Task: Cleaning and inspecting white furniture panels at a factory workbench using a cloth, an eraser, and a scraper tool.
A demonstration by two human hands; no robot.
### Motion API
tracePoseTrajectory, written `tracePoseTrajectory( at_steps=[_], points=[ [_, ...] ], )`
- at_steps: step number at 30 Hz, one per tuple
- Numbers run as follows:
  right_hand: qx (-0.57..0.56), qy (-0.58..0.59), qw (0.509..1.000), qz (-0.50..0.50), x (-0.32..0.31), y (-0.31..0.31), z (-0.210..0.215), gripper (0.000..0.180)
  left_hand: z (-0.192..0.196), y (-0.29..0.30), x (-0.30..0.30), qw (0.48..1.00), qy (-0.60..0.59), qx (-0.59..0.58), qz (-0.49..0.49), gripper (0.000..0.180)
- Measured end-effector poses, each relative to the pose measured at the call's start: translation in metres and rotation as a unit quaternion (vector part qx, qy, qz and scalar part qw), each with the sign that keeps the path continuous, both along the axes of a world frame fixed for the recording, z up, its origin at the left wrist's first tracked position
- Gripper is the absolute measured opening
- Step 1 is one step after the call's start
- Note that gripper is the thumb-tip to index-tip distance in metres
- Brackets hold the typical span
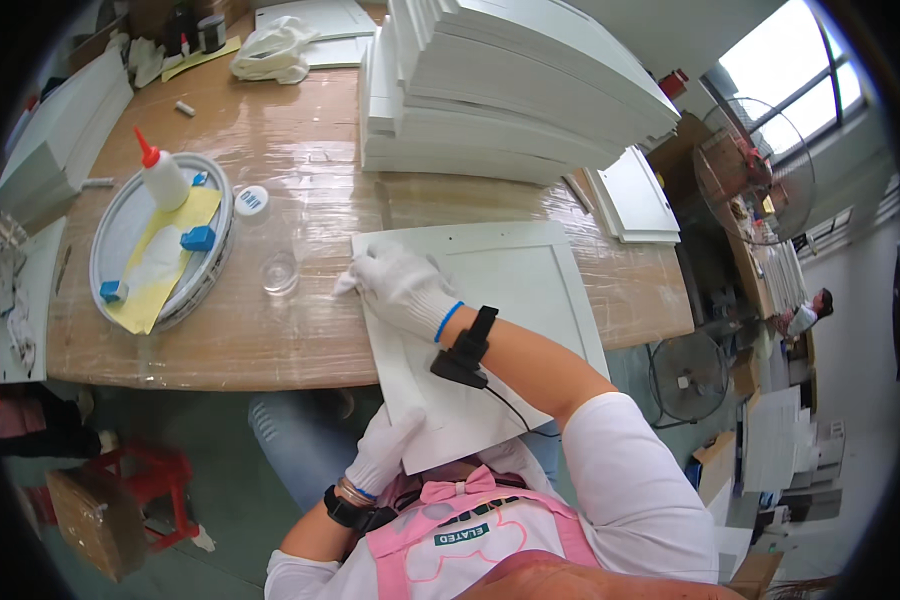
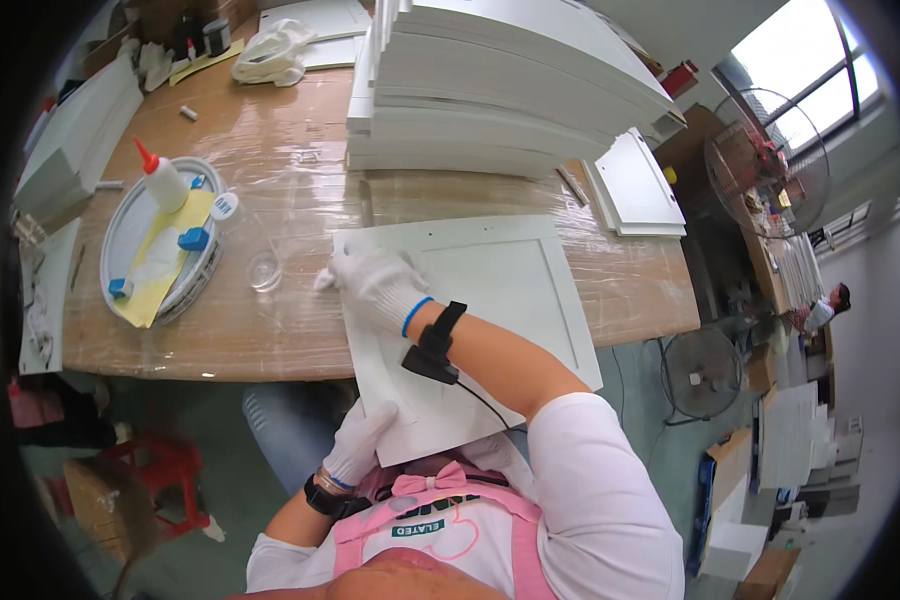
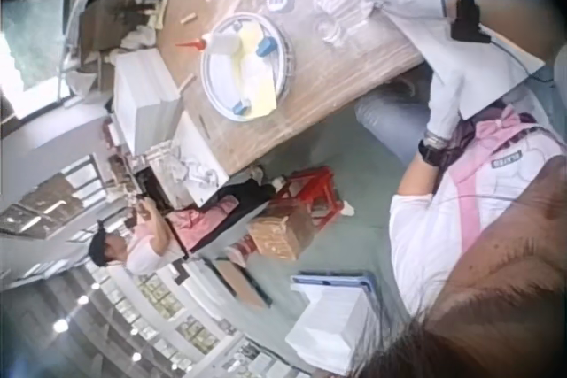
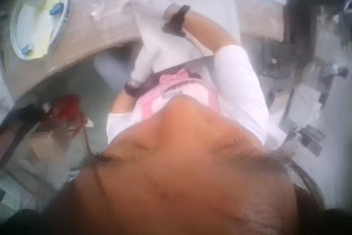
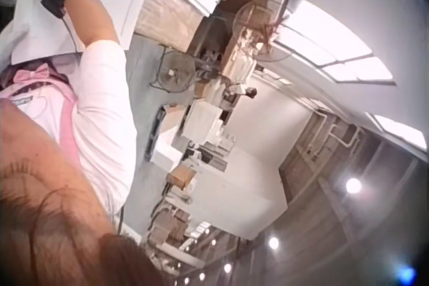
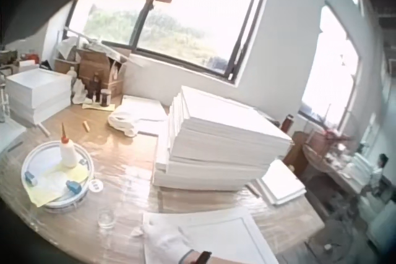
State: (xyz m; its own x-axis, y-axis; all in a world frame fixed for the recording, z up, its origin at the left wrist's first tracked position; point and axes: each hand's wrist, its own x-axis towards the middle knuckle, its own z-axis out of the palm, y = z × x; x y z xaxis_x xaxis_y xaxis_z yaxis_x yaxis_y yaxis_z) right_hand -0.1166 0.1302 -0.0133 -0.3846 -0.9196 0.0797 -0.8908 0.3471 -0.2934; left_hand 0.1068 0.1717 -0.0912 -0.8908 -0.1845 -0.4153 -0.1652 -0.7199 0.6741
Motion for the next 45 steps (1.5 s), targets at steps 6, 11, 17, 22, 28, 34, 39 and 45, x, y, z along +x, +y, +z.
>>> tracePoseTrajectory(
  at_steps=[6,11,17,22,28,34,39,45],
  points=[
    [0.043,0.222,0.951,-0.212,-0.16,0.115,-0.025,0.03,0.002,0.011,-0.007,0.999,-0.01,-0.021,0.031,0.04],
    [0.111,0.148,0.927,-0.326,-0.182,0.157,0.017,0.024,0.006,0.008,-0.003,0.997,-0.032,-0.014,0.066,0.04],
    [0.116,0.044,0.988,-0.086,-0.079,0.083,0.006,0.028,0.01,0.005,0.002,0.997,-0.032,0.006,0.068,0.047],
    [0.05,0.041,0.952,-0.299,-0.219,0.17,-0.004,0.029,0.017,0.009,-0.002,0.997,-0.034,-0.015,0.061,0.049],
    [0.096,0.173,0.967,-0.159,-0.171,0.128,-0.042,0.026,0.019,0.011,-0.004,0.996,-0.05,-0.056,0.052,0.054],
    [0.009,0.083,0.95,-0.3,-0.2,0.17,0.016,0.026,0.019,0.012,0.0,0.995,-0.06,-0.055,0.063,0.057],
    [0.087,0.121,0.937,-0.317,-0.206,0.184,0.018,0.026,0.014,0.012,-0.001,0.996,-0.047,-0.043,0.067,0.057],
    [0.023,0.017,0.979,-0.202,-0.215,0.182,-0.025,0.026,0.028,0.015,-0.003,0.994,-0.057,-0.085,0.047,0.053]
  ],
)
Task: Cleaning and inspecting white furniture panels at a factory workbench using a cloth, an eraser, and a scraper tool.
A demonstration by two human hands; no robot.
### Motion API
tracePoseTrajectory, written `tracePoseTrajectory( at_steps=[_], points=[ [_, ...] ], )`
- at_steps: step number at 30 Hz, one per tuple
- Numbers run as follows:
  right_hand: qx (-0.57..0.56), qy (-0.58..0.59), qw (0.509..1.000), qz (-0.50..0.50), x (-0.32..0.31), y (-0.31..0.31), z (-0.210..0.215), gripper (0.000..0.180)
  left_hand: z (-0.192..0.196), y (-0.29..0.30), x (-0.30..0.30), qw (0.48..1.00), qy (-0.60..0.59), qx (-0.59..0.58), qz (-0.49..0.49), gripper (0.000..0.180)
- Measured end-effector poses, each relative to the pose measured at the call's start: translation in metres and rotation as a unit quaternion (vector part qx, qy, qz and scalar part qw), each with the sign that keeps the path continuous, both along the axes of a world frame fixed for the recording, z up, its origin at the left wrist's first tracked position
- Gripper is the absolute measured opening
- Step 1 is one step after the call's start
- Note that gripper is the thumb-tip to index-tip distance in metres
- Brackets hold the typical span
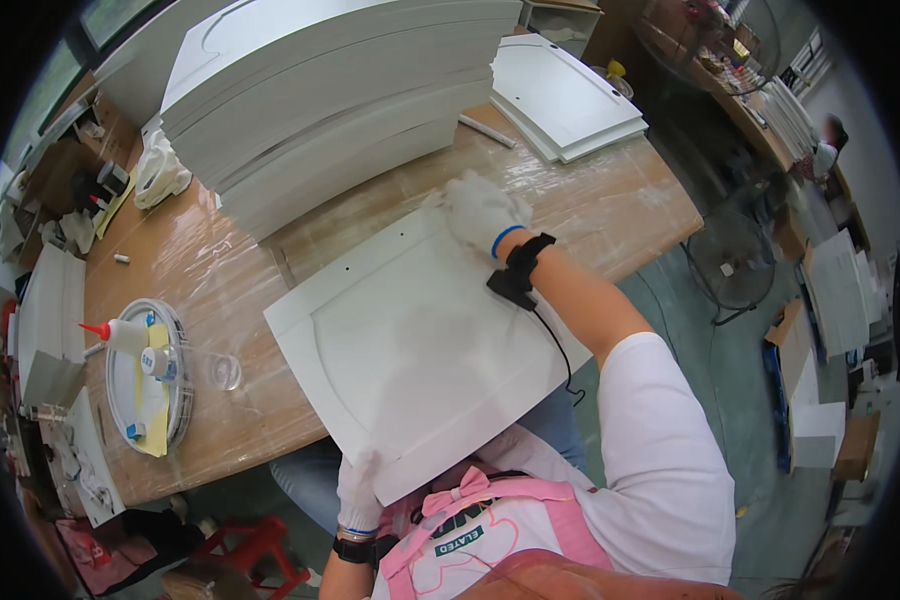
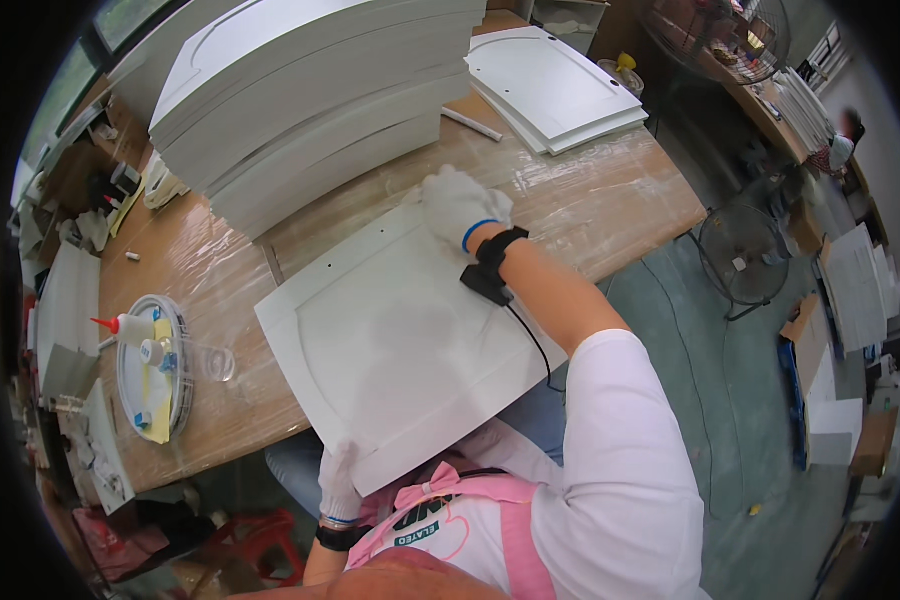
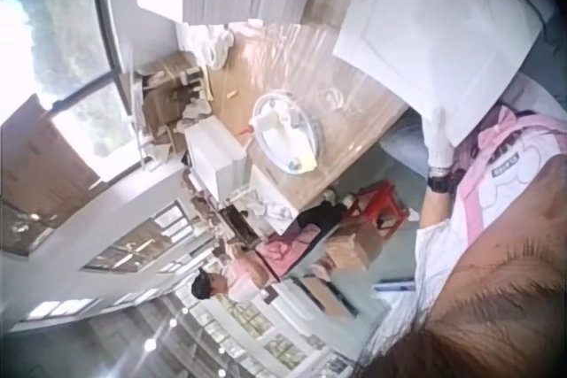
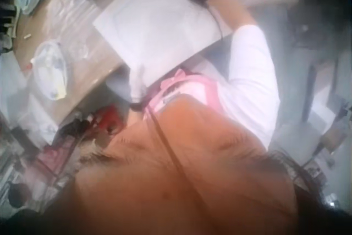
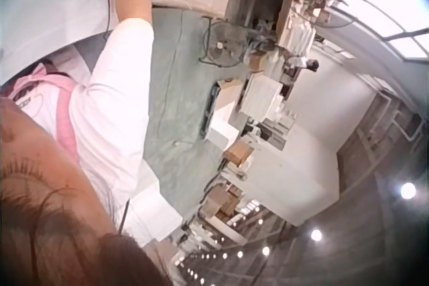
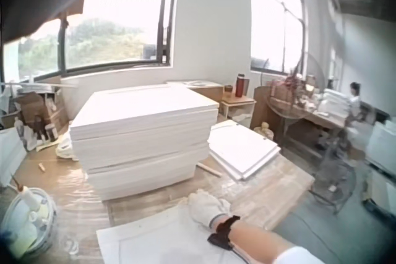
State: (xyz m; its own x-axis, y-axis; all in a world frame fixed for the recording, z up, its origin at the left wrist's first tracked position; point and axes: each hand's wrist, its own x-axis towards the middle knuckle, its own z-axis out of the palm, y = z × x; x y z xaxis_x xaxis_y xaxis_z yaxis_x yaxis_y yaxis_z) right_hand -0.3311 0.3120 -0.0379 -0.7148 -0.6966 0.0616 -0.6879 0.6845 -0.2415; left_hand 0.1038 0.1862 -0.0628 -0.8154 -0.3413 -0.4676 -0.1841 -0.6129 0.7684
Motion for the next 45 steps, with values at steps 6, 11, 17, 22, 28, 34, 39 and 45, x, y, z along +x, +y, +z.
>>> tracePoseTrajectory(
  at_steps=[6,11,17,22,28,34,39,45],
  points=[
    [-0.027,0.057,0.994,-0.086,0.003,0.04,0.017,0.021,-0.023,-0.008,0.007,1.0,0.007,0.002,-0.009,0.052],
    [-0.018,0.053,0.991,-0.12,0.0,0.042,0.026,0.022,-0.008,0.0,0.0,1.0,-0.021,0.019,0.013,0.058],
    [-0.053,0.099,0.991,-0.077,-0.006,0.046,0.014,0.022,-0.023,-0.007,0.008,0.998,-0.045,-0.041,0.013,0.057],
    [-0.01,0.027,0.994,-0.106,-0.023,0.041,0.026,0.026,-0.016,-0.002,0.002,0.999,-0.032,0.004,0.022,0.056],
    [-0.041,0.0,0.996,-0.082,0.0,0.049,0.037,0.025,-0.026,-0.008,0.01,0.998,-0.024,-0.052,-0.001,0.057],
    [0.0,0.076,0.996,-0.045,-0.025,0.044,0.023,0.022,-0.027,-0.009,0.003,0.999,-0.029,-0.017,0.0,0.052],
    [0.051,0.093,0.993,-0.049,-0.021,0.037,0.03,0.026,-0.03,-0.007,0.006,0.999,-0.015,0.012,0.027,0.049],
    [0.103,0.052,0.992,-0.058,-0.007,0.033,0.053,0.026,-0.033,-0.01,0.01,0.999,-0.028,0.024,0.004,0.054]
  ],
)
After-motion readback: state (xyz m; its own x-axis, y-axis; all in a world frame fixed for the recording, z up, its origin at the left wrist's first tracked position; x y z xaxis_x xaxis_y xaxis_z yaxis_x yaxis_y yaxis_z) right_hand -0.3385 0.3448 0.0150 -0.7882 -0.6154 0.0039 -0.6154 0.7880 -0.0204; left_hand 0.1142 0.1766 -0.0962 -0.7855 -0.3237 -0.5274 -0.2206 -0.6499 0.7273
